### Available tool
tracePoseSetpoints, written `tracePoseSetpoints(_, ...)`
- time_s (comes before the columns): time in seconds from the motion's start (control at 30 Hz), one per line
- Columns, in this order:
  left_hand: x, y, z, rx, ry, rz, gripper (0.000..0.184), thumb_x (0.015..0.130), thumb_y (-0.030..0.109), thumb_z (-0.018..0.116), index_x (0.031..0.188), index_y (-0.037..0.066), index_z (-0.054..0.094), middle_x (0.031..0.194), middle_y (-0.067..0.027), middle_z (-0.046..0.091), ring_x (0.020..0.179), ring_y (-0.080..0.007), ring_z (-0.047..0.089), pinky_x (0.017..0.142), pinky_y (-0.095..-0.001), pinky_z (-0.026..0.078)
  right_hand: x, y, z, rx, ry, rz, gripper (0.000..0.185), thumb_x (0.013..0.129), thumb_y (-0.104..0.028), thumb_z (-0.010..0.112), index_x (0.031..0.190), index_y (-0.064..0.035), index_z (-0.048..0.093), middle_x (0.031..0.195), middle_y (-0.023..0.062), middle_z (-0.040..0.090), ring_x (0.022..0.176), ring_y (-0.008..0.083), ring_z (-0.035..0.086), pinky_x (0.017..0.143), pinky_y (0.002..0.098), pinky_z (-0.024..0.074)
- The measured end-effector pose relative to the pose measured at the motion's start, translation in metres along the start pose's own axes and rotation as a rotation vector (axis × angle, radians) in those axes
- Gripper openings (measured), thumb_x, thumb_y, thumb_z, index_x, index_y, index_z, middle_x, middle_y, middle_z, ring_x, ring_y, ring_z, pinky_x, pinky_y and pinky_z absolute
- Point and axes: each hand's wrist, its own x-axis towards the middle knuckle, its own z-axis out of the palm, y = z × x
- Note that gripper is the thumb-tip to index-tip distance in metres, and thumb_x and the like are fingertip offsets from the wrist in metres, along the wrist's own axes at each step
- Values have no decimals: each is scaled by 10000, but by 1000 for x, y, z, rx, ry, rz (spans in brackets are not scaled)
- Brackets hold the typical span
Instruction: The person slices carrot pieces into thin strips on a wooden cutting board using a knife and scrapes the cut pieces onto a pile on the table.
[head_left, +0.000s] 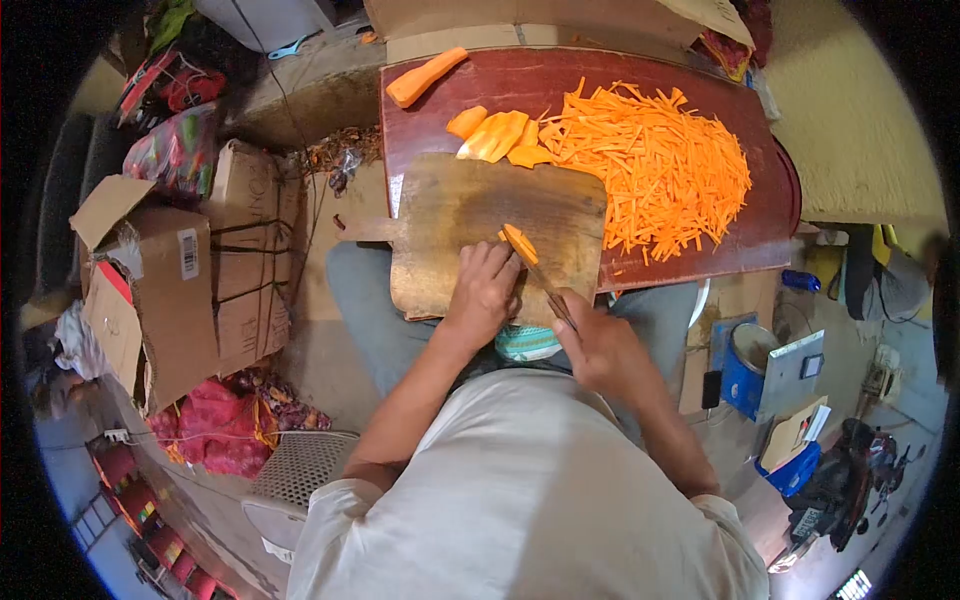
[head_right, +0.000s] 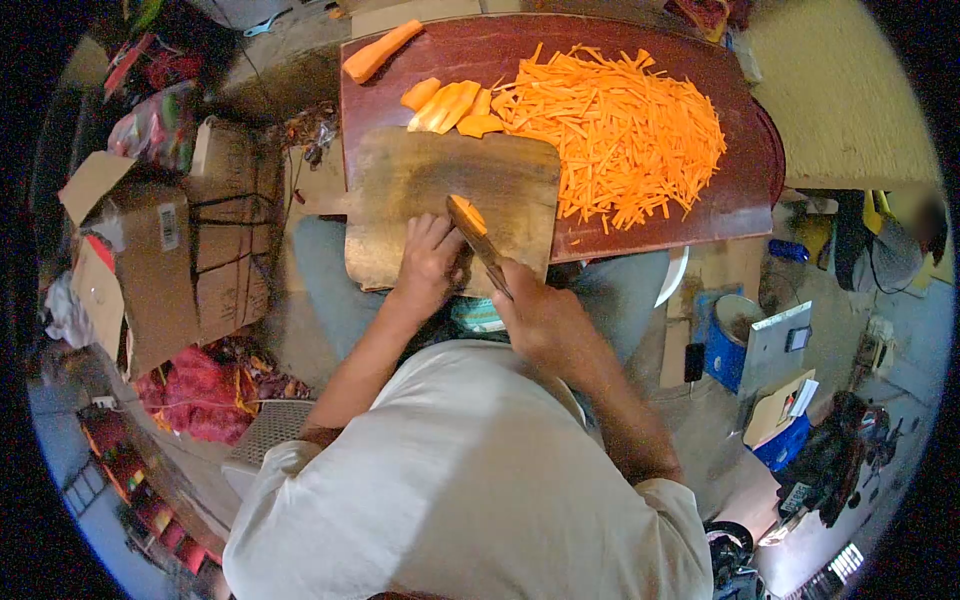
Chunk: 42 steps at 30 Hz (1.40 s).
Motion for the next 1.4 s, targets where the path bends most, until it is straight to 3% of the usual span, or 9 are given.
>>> tracePoseSetpoints(0.13,0,-1,2,-15,1,2,530,663,-10,775,1188,-12,705,1164,-170,651,1012,-374,588,900,-487,452,36,16,23,-24,173,-202,306,1094,-218,578,1298,9,578,963,315,698,917,530,686,779,591,529)
tracePoseSetpoints(0.23,4,4,-3,-54,45,-20,485,697,-27,768,1178,-12,709,1140,-173,651,1002,-377,589,895,-484,451,55,11,21,-117,125,-162,284,1088,-197,587,1292,2,581,946,313,698,893,531,687,759,595,525)
tracePoseSetpoints(0.33,4,5,-4,-68,65,-48,463,712,-37,762,1172,-11,710,1129,-174,647,1012,-381,590,896,-480,453,36,15,16,-18,171,-236,274,1082,-178,597,1295,-7,580,939,313,694,887,531,687,755,596,524)
tracePoseSetpoints(0.43,1,3,-1,-74,55,-74,447,711,-36,762,1155,-14,713,1132,-175,650,1028,-383,593,904,-482,455,3,0,2,2,45,-58,265,1081,-176,601,1293,-18,579,924,305,694,867,530,684,742,593,524)
tracePoseSetpoints(0.73,0,1,0,-74,77,-34,476,673,-34,767,1147,-25,724,1141,-182,662,1042,-398,602,924,-489,468,57,13,27,-97,138,-165,262,1090,-205,596,1274,-19,592,888,315,692,871,561,672,753,590,520)
tracePoseSetpoints(0.93,-2,2,1,-69,76,-63,462,678,-17,777,1137,-30,720,1138,-181,660,1036,-390,602,916,-492,473,10,4,12,-27,87,-57,265,1094,-204,582,1273,-9,595,955,335,694,934,556,675,785,591,516)
tracePoseSetpoints(1.13,-2,3,0,-33,69,-43,466,666,-10,786,1126,-33,718,1122,-163,629,1046,-382,578,917,-486,464,39,7,24,-25,125,-118,302,1089,-245,569,1277,-9,577,954,369,695,918,578,680,776,660,521)
tracePoseSetpoints(1.23,-2,4,-2,-52,47,-62,478,656,1,795,1127,-31,719,1120,-156,619,1044,-374,571,918,-485,460,61,3,23,-73,99,-66,310,1082,-186,593,1334,-4,595,965,325,687,954,520,701,802,560,529)
tracePoseSetpoints(1.4,-4,2,-1,-53,47,-71,491,644,13,804,1127,-25,722,1122,-150,614,1047,-366,563,925,-477,453,25,9,16,-3,120,-127,303,1083,-232,570,1304,-25,580,972,354,707,925,591,676,773,656,521)
